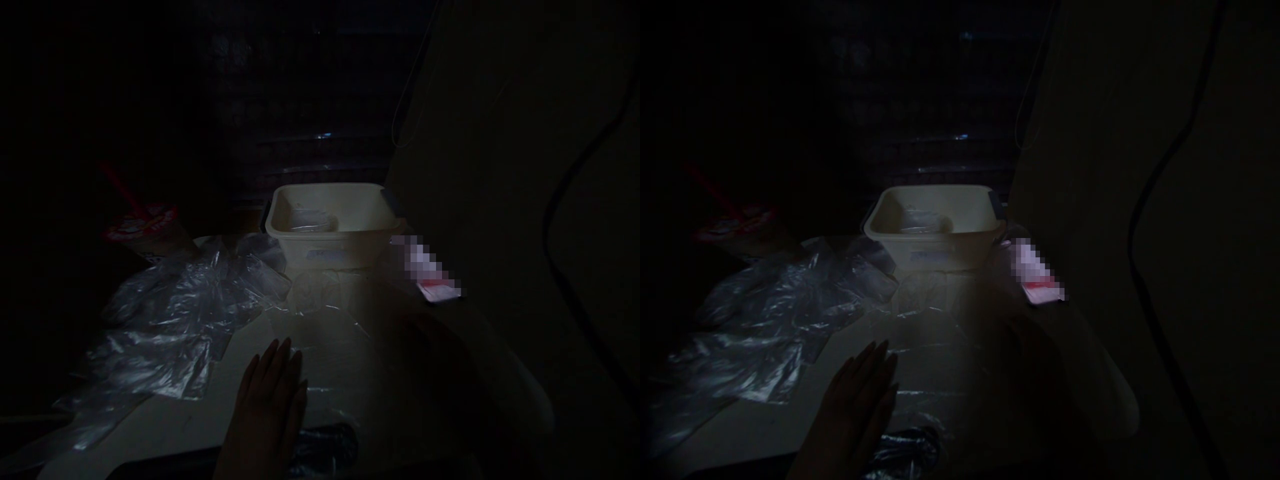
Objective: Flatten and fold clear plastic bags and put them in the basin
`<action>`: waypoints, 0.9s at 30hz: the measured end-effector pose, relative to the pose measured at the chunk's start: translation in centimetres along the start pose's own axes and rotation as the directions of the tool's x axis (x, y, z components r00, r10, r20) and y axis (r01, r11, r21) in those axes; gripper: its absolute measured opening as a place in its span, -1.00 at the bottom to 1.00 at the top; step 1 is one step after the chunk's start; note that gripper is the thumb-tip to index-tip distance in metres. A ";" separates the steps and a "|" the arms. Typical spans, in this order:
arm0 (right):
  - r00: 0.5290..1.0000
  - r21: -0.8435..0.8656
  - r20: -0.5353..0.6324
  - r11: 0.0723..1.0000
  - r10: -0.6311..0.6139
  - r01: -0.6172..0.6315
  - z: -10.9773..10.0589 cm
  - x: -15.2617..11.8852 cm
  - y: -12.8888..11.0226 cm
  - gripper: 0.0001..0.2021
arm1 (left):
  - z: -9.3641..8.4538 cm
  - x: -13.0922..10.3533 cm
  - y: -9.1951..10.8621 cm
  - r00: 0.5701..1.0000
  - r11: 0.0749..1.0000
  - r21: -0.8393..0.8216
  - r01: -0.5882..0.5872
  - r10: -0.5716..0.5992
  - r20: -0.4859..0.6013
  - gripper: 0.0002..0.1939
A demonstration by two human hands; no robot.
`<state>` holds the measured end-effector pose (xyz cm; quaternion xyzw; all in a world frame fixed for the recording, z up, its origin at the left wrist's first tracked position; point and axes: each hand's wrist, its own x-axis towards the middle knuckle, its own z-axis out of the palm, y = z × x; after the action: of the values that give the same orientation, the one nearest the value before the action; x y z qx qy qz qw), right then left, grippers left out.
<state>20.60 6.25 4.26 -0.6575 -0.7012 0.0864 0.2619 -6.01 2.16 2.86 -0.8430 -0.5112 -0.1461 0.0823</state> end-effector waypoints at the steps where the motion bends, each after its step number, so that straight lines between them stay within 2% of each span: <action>1: 1.000 0.003 -0.001 1.000 -0.002 0.002 0.0 0.0 0.0 -0.77 | 0.0 0.0 0.1 1.000 1.000 -0.017 0.022 -0.022 -0.009 -0.61; 4: 1.000 0.010 -0.008 1.000 -0.001 0.002 0.1 0.0 0.0 -0.77 | 0.0 0.1 0.6 0.996 0.994 -0.072 0.077 -0.079 -0.037 -0.63; 10: 1.000 0.021 -0.019 1.000 0.012 -0.012 0.1 -0.1 0.0 -0.78 | -0.2 0.2 0.7 0.993 0.984 -0.140 0.107 -0.113 -0.037 -0.65; 16: 0.999 0.050 -0.041 0.999 0.020 -0.018 0.1 -0.1 0.1 -0.78 | -0.8 0.5 1.0 0.992 0.974 -0.188 0.123 -0.128 -0.013 -0.57; 20: 0.997 0.077 -0.073 0.997 0.030 -0.024 0.1 0.0 0.2 -0.77 | -2.2 0.8 1.8 0.959 0.889 -0.364 0.278 -0.278 0.052 -0.58; 22: 0.995 0.094 -0.091 0.995 0.037 -0.028 0.0 0.1 0.2 -0.77 | -3.1 0.8 2.0 0.949 0.845 -0.440 0.303 -0.311 0.057 -0.60; 24: 0.994 0.112 -0.104 0.993 0.042 -0.031 -0.1 0.1 0.2 -0.77 | -3.8 0.4 2.1 0.948 0.834 -0.474 0.283 -0.319 0.005 -0.61; 27: 0.992 0.141 -0.112 0.989 0.050 -0.034 -0.1 0.0 0.2 -0.77 | -3.8 -0.7 2.8 0.947 0.864 -0.468 0.187 -0.285 -0.146 -0.61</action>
<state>20.83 6.22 4.24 -0.6562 -0.6632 0.1023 0.3450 -4.43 -0.82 6.21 -0.7495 -0.5519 -0.3571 -0.0789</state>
